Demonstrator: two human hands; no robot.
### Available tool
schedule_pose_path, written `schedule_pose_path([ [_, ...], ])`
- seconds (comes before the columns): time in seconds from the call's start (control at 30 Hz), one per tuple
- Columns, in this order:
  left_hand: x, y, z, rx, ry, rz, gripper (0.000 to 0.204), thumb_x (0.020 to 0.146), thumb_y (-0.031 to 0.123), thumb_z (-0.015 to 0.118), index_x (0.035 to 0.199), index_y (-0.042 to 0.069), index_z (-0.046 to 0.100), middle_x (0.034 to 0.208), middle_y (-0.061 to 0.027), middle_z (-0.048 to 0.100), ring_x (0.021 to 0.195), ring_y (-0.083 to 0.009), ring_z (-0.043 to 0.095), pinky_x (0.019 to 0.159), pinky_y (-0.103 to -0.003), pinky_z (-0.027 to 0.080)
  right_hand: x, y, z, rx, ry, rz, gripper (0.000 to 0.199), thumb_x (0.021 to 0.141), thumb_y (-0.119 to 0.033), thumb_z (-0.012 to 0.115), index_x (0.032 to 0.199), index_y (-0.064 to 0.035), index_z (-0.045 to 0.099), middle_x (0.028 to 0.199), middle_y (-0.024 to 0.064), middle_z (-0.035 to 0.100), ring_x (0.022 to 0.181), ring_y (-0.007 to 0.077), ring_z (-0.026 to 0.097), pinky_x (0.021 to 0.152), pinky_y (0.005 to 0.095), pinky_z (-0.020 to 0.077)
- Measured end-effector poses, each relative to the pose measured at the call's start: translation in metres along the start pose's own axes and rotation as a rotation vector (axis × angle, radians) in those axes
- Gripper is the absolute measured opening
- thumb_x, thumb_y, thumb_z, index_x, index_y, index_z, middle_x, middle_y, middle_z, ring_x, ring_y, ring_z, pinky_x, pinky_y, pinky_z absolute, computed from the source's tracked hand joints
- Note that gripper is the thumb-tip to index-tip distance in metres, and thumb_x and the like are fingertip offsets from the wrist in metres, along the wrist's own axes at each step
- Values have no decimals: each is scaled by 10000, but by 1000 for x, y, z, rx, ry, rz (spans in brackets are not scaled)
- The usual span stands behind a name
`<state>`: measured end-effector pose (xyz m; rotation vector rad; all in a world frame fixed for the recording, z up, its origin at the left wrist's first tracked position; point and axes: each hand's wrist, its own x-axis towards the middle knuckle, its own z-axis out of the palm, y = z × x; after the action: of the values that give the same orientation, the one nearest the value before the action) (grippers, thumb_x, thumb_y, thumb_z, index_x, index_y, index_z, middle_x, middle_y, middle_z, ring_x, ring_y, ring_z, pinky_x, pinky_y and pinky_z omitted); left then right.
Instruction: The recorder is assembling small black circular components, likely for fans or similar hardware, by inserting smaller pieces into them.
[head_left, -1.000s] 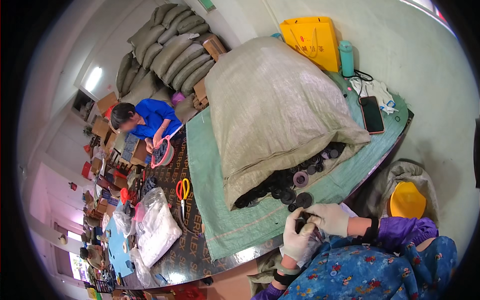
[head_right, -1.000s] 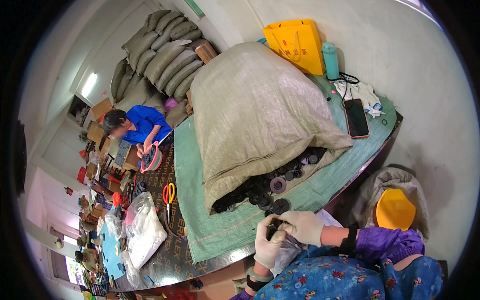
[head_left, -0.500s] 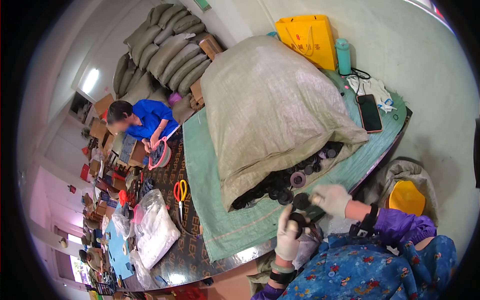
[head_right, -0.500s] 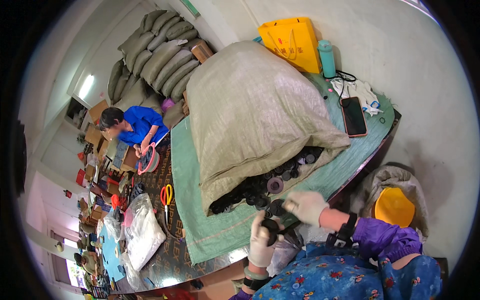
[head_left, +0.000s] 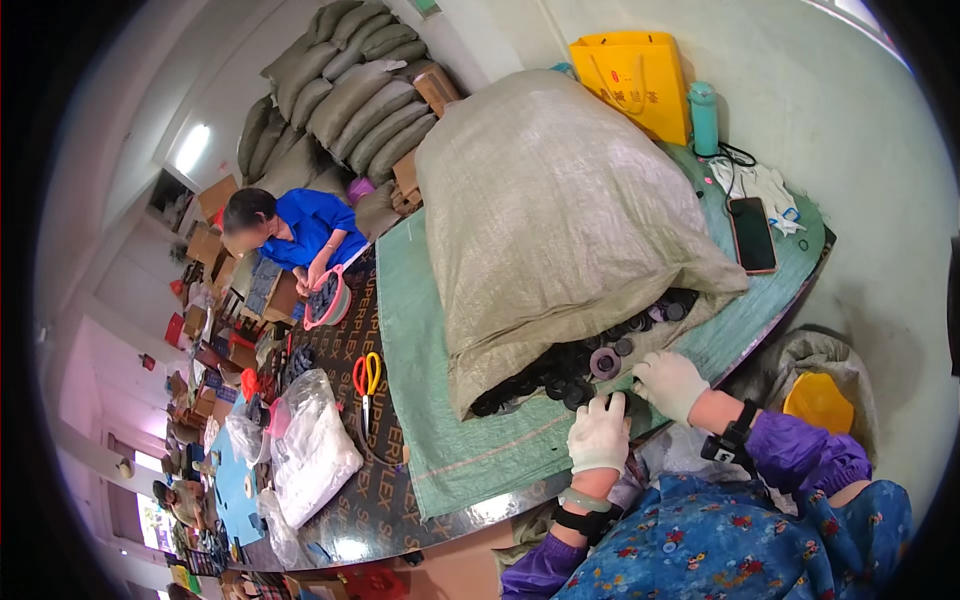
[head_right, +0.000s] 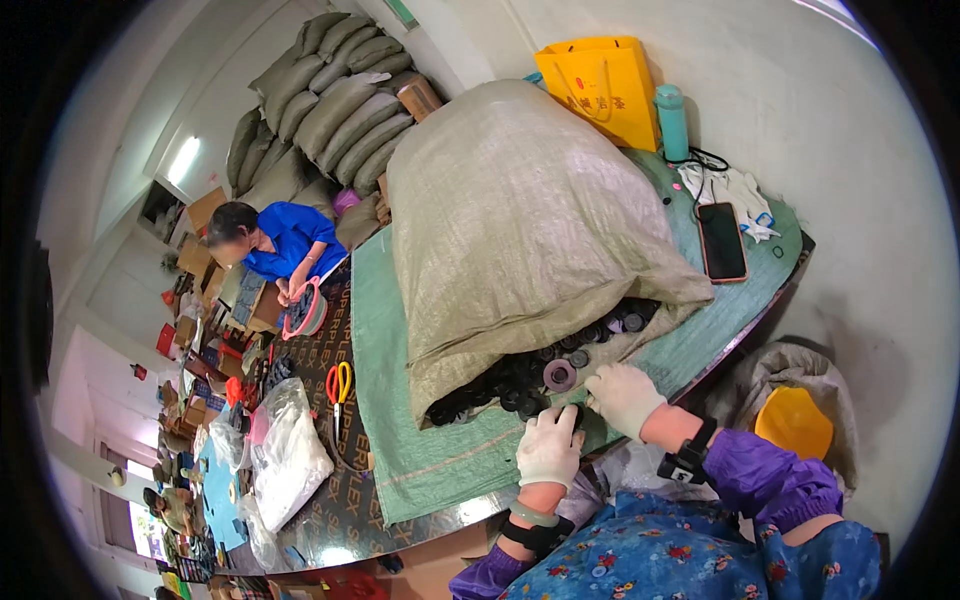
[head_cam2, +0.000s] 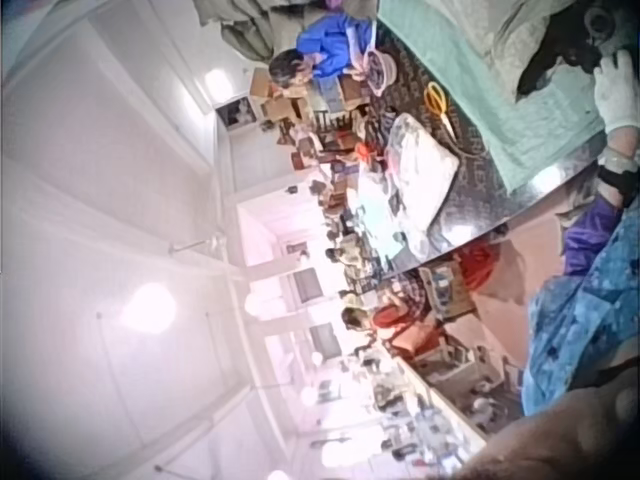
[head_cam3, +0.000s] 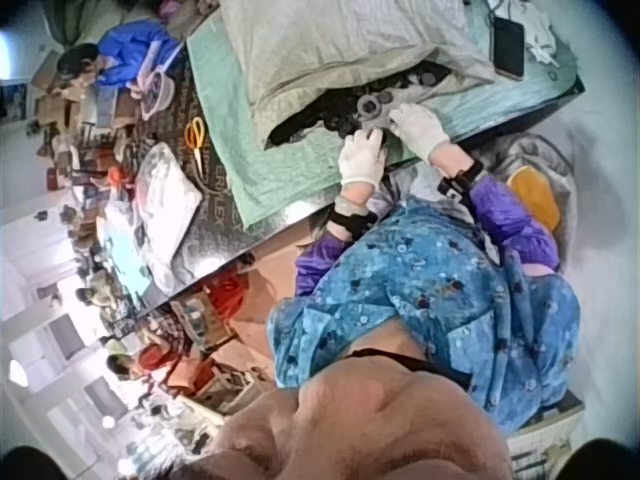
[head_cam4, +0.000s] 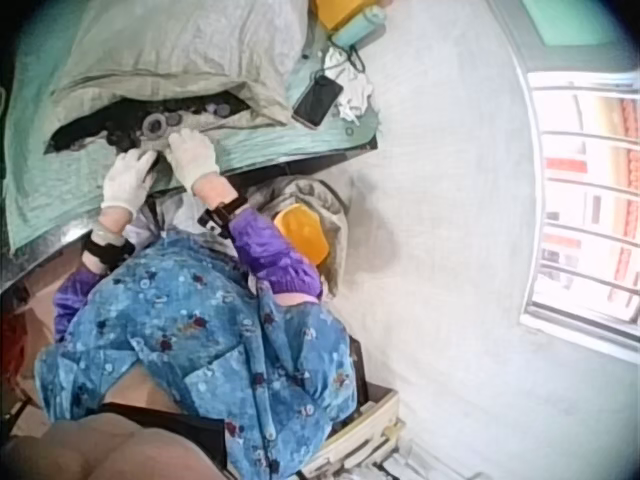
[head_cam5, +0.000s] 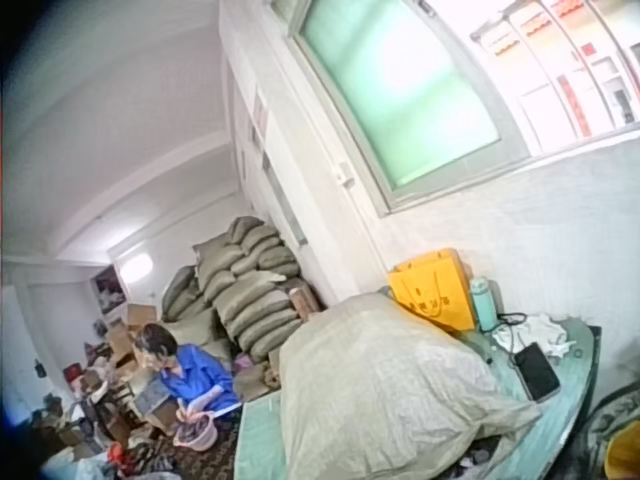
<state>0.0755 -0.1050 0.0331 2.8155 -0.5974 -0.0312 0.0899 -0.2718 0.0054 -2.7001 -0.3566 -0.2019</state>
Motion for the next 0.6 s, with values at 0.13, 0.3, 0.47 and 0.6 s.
schedule_pose_path([
  [0.13, -7, -14, 7, -130, 166, 14, 265, 779, 200, 673, 1024, 110, 629, 974, -99, 622, 888, -279, 591, 732, -393, 500, -9, 0, -2, 65, -63, 106, 139, 751, -157, 630, 848, -78, 570, 882, 143, 558, 845, 339, 579, 708, 442, 481],
  [0.3, -26, -24, 9, -866, 379, -158, 170, 836, 134, 673, 973, 36, 647, 770, -27, 630, 631, -104, 569, 586, -254, 470, -12, -2, -9, -26, -18, -1, 158, 725, -143, 645, 849, -73, 577, 904, 153, 552, 849, 346, 571, 718, 440, 479],
  [0.47, -55, -33, -3, -1535, 95, -553, 166, 897, 166, 620, 1019, 54, 611, 784, 6, 610, 577, -42, 522, 529, -199, 449, -20, -27, -9, 346, 7, 41, 229, 759, -173, 648, 965, -76, 623, 951, 154, 556, 888, 351, 568, 734, 415, 474],
  [0.6, -58, -22, -5, -1599, 39, -442, 114, 914, 162, 583, 948, 55, 562, 792, 7, 564, 618, -50, 527, 533, -207, 452, -24, -65, -28, 475, 80, -155, 249, 807, -210, 631, 1002, -58, 603, 962, 155, 549, 857, 343, 564, 733, 399, 474],
])
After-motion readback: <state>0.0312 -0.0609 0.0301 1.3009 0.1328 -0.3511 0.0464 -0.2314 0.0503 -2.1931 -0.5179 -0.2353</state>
